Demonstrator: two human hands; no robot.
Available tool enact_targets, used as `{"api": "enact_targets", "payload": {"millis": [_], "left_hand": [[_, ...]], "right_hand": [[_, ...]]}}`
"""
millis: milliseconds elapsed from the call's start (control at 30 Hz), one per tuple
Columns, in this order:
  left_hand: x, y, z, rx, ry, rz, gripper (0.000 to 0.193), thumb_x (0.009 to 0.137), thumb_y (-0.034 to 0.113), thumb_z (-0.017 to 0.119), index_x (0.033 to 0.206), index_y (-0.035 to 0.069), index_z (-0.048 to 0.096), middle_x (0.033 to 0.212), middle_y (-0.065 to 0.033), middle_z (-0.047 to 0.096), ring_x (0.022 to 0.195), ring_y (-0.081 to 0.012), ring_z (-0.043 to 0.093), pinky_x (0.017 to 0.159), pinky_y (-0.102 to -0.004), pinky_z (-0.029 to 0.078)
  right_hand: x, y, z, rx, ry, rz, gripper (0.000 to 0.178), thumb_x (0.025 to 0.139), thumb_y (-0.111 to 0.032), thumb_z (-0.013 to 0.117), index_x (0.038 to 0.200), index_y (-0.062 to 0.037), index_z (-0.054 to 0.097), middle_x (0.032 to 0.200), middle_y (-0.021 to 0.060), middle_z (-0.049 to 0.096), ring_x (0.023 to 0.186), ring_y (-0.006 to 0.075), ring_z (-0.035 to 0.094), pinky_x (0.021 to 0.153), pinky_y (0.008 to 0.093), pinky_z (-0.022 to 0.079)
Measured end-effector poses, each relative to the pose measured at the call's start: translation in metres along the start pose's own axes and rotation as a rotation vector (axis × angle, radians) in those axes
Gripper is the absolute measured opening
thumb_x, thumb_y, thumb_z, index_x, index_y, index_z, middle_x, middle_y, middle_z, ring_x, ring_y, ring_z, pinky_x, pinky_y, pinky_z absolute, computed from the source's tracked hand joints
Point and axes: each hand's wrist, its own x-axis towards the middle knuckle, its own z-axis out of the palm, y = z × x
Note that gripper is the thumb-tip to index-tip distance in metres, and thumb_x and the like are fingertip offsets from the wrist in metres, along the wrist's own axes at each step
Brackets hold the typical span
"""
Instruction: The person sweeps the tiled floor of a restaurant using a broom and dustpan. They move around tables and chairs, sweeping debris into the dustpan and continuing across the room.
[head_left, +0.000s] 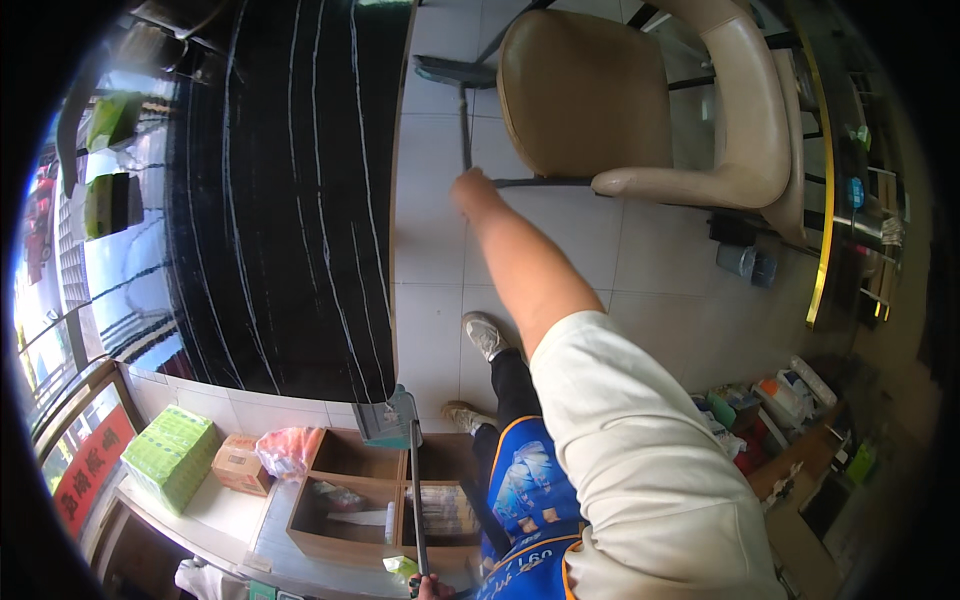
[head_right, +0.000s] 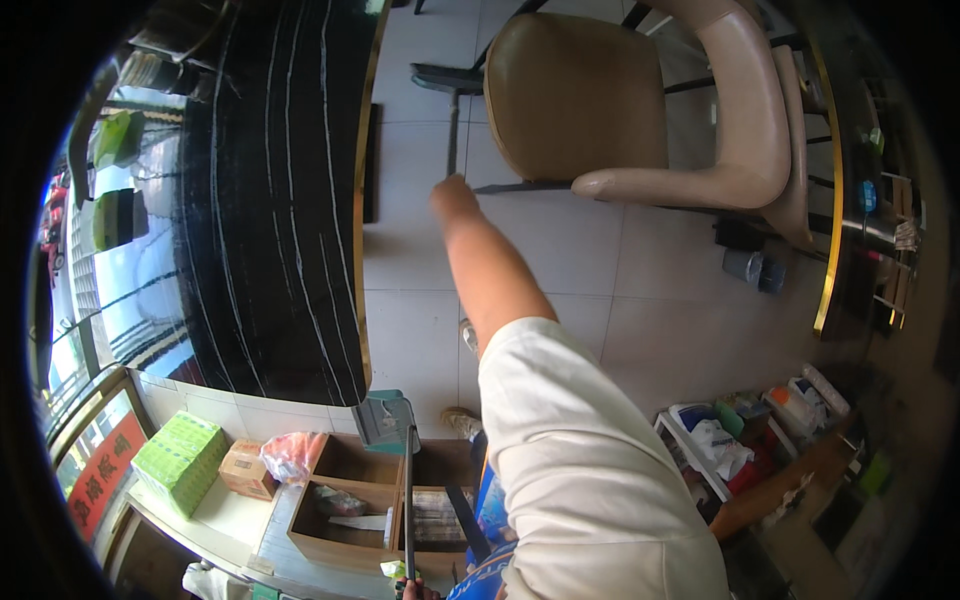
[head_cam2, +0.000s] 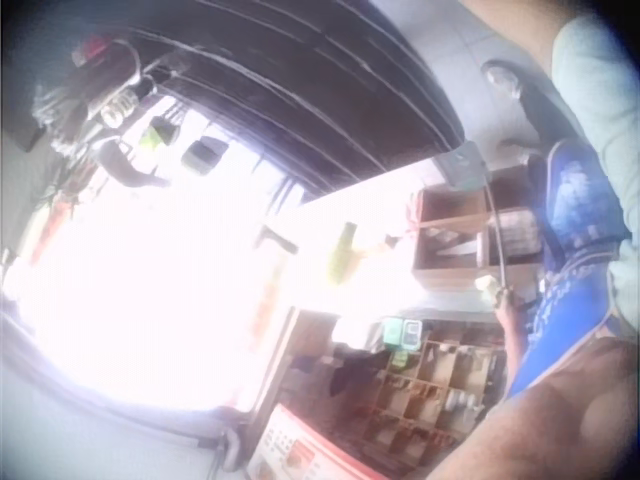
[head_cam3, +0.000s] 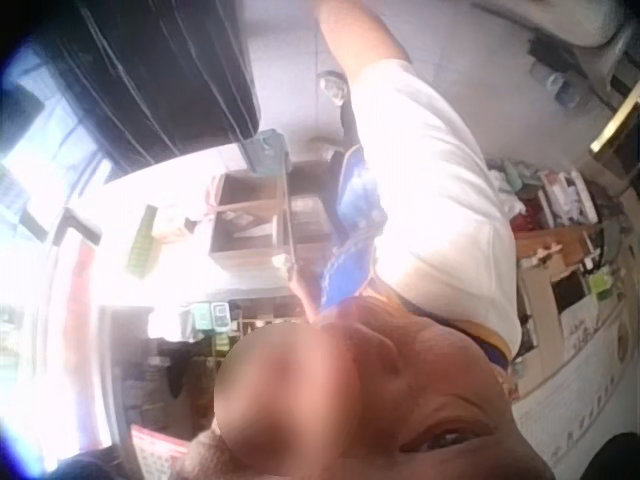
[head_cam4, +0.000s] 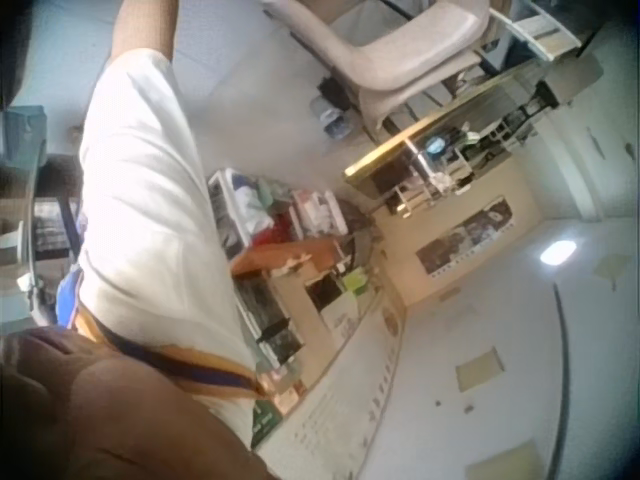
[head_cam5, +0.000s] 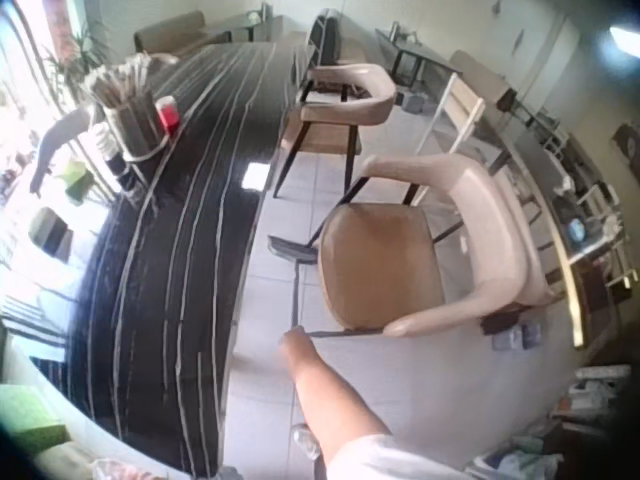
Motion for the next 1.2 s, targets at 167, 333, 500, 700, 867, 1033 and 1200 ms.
{"api": "enact_targets", "payload": {"millis": [167, 333, 500, 700, 867, 1033, 1200], "left_hand": [[-0.003, 0.002, 0.006, -0.049, 0.008, -0.013, 0.015, 0.091, 0.016, 0.058, 0.105, 0.009, 0.057, 0.083, -0.0035, 0.058, 0.063, -0.0116, 0.046, 0.056, -0.0298, 0.042], [-0.017, 0.001, 0.001, -0.211, 0.012, 0.002, 0.015, 0.093, 0.013, 0.055, 0.108, 0.011, 0.054, 0.081, -0.0035, 0.058, 0.054, -0.0100, 0.042, 0.049, -0.0292, 0.039], [-0.028, -0.006, -0.018, -0.451, 0.022, 0.058, 0.016, 0.094, 0.011, 0.053, 0.110, 0.013, 0.051, 0.078, -0.0034, 0.058, 0.046, -0.0084, 0.038, 0.042, -0.0286, 0.036], [-0.018, -0.016, -0.035, -0.591, -0.041, 0.073, 0.018, 0.095, 0.012, 0.053, 0.113, 0.013, 0.053, 0.079, -0.0028, 0.062, 0.047, -0.0082, 0.038, 0.044, -0.0273, 0.035], [0.001, -0.029, -0.038, -0.607, 0.008, 0.047, 0.021, 0.094, 0.012, 0.054, 0.115, 0.013, 0.052, 0.082, -0.0029, 0.061, 0.047, -0.0081, 0.038, 0.044, -0.0270, 0.035], [0.029, -0.048, -0.045, -0.636, -0.044, 0.015, 0.023, 0.092, 0.012, 0.055, 0.115, 0.014, 0.052, 0.083, -0.0028, 0.060, 0.048, -0.0078, 0.038, 0.043, -0.0270, 0.035], [0.033, -0.054, -0.038, -0.524, -0.015, 0.004, 0.022, 0.091, 0.010, 0.057, 0.112, 0.014, 0.050, 0.081, -0.0038, 0.059, 0.048, -0.0087, 0.043, 0.044, -0.0278, 0.040]], "right_hand": [[-0.172, 0.111, 0.122, -0.040, -0.158, 0.092, 0.025, 0.095, -0.016, 0.045, 0.112, 0.0020, 0.045, 0.108, 0.0281, 0.062, 0.103, 0.0419, 0.063, 0.085, 0.0505, 0.052], [-0.401, 0.172, 0.107, -0.157, -0.470, 0.433, 0.030, 0.093, -0.016, 0.045, 0.119, -0.0001, 0.044, 0.104, 0.0275, 0.065, 0.100, 0.0416, 0.065, 0.084, 0.0503, 0.053], [-0.469, 0.161, 0.064, -0.282, -0.592, 0.357, 0.035, 0.084, -0.015, 0.056, 0.114, 0.0039, 0.052, 0.106, 0.0270, 0.064, 0.100, 0.0378, 0.066, 0.086, 0.0451, 0.052], [-0.458, 0.164, -0.016, -0.142, -0.535, 0.274, 0.035, 0.087, -0.025, 0.061, 0.104, 0.0036, 0.052, 0.076, 0.0222, 0.065, 0.059, 0.0321, 0.067, 0.050, 0.0450, 0.053], [-0.424, 0.194, -0.104, -0.155, -0.438, 0.343, 0.035, 0.089, -0.022, 0.057, 0.104, 0.0086, 0.047, 0.084, 0.0277, 0.066, 0.054, 0.0342, 0.067, 0.051, 0.0416, 0.057], [-0.405, 0.236, -0.163, -0.113, -0.228, 0.409, 0.028, 0.087, -0.021, 0.059, 0.100, 0.0018, 0.049, 0.069, 0.0154, 0.060, 0.048, 0.0253, 0.059, 0.042, 0.0395, 0.048], [-0.315, 0.249, -0.151, 0.037, -0.057, 0.356, 0.028, 0.090, -0.022, 0.061, 0.098, 0.0016, 0.049, 0.069, 0.0146, 0.060, 0.045, 0.0244, 0.057, 0.042, 0.0384, 0.047]]}}
